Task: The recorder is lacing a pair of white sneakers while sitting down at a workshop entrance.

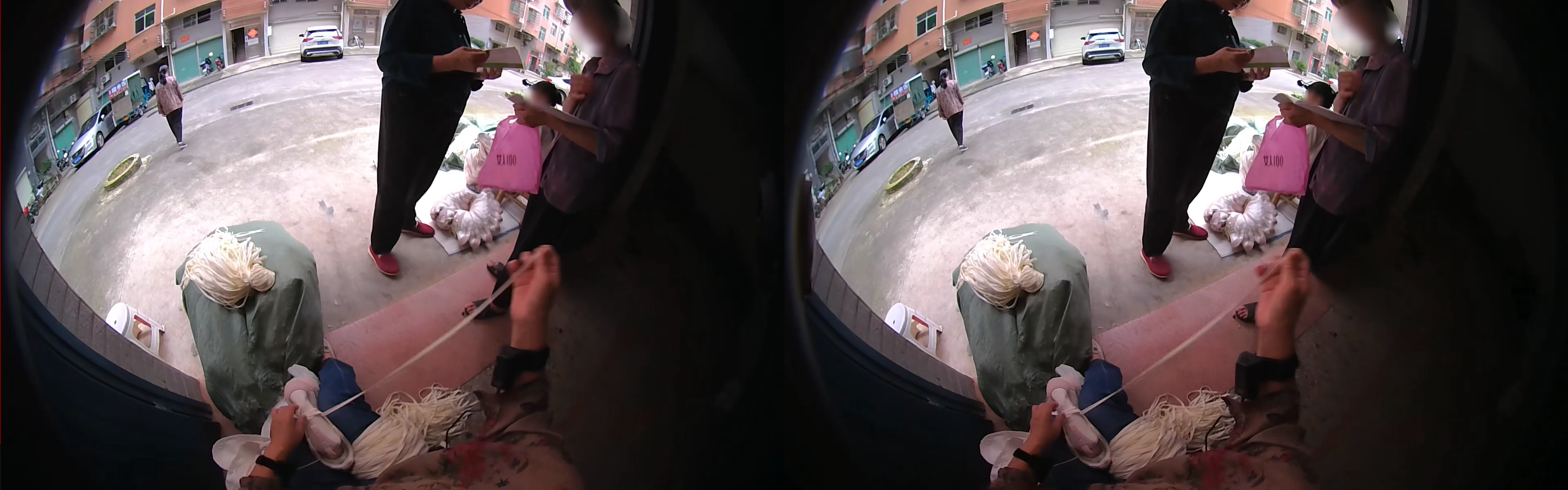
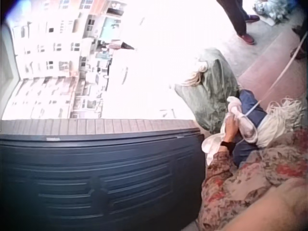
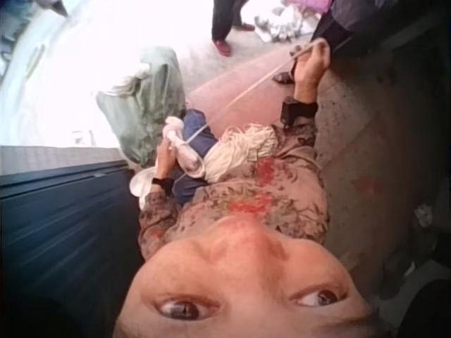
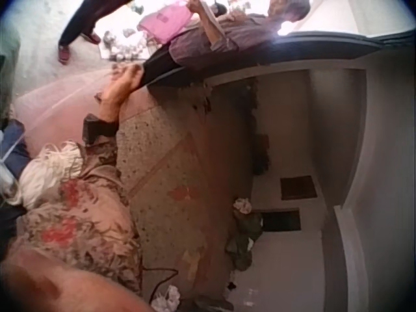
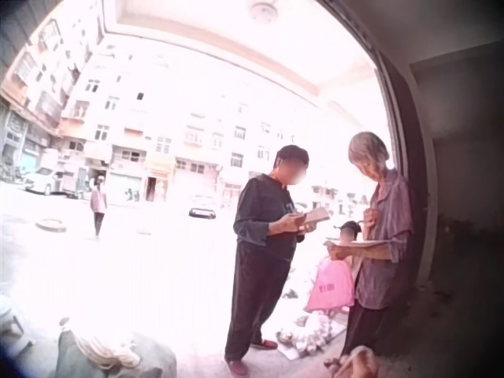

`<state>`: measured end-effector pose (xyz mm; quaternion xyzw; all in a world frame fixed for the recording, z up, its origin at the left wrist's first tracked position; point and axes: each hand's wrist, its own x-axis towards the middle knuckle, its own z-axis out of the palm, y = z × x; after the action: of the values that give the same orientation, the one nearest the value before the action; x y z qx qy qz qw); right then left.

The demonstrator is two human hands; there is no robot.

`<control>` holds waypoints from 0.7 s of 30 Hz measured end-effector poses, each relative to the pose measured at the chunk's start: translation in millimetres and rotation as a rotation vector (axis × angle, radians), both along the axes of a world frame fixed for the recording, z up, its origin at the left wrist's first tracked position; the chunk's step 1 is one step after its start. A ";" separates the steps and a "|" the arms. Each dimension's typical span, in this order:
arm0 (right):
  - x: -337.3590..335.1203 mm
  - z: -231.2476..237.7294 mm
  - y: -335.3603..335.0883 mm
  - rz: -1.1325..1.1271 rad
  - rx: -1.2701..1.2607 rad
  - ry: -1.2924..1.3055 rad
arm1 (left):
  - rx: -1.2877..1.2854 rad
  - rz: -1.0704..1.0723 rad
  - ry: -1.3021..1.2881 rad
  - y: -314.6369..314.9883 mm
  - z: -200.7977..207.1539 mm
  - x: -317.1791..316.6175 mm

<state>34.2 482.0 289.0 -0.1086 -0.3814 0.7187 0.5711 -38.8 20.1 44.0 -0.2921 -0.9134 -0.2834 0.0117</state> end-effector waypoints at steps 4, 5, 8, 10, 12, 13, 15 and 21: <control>-36.1 -71.6 -44.2 0.425 -0.035 -0.353 | -0.070 0.055 -0.171 -14.6 3.0 11.8; -41.7 -94.5 -65.7 0.555 -0.129 -0.407 | -0.091 0.040 -0.162 -14.3 3.7 11.0; -69.9 -165.9 -153.7 0.712 0.492 -0.948 | -0.162 -0.025 -0.063 -12.2 6.4 2.1; -65.9 -207.4 -213.8 1.079 0.613 -0.813 | -0.168 -0.033 -0.034 -10.5 6.6 -3.0; -46.4 -238.8 -263.8 1.254 0.846 -0.734 | -0.133 0.005 -0.067 -10.8 6.2 -5.8; -37.5 -249.8 -279.3 1.381 0.927 -0.754 | -0.073 0.057 -0.159 -11.7 6.1 -4.6; -29.6 -263.7 -302.4 1.340 1.125 -0.817 | 0.068 0.168 -0.346 -13.9 7.3 -2.2; -23.7 -264.5 -323.5 1.031 1.173 -0.961 | -0.171 0.095 -0.118 -17.5 21.4 20.2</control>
<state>10.5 158.5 24.5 0.0951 -0.8830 0.4531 -0.0769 -18.6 2.6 65.3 -0.2313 -0.9461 -0.2200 -0.0538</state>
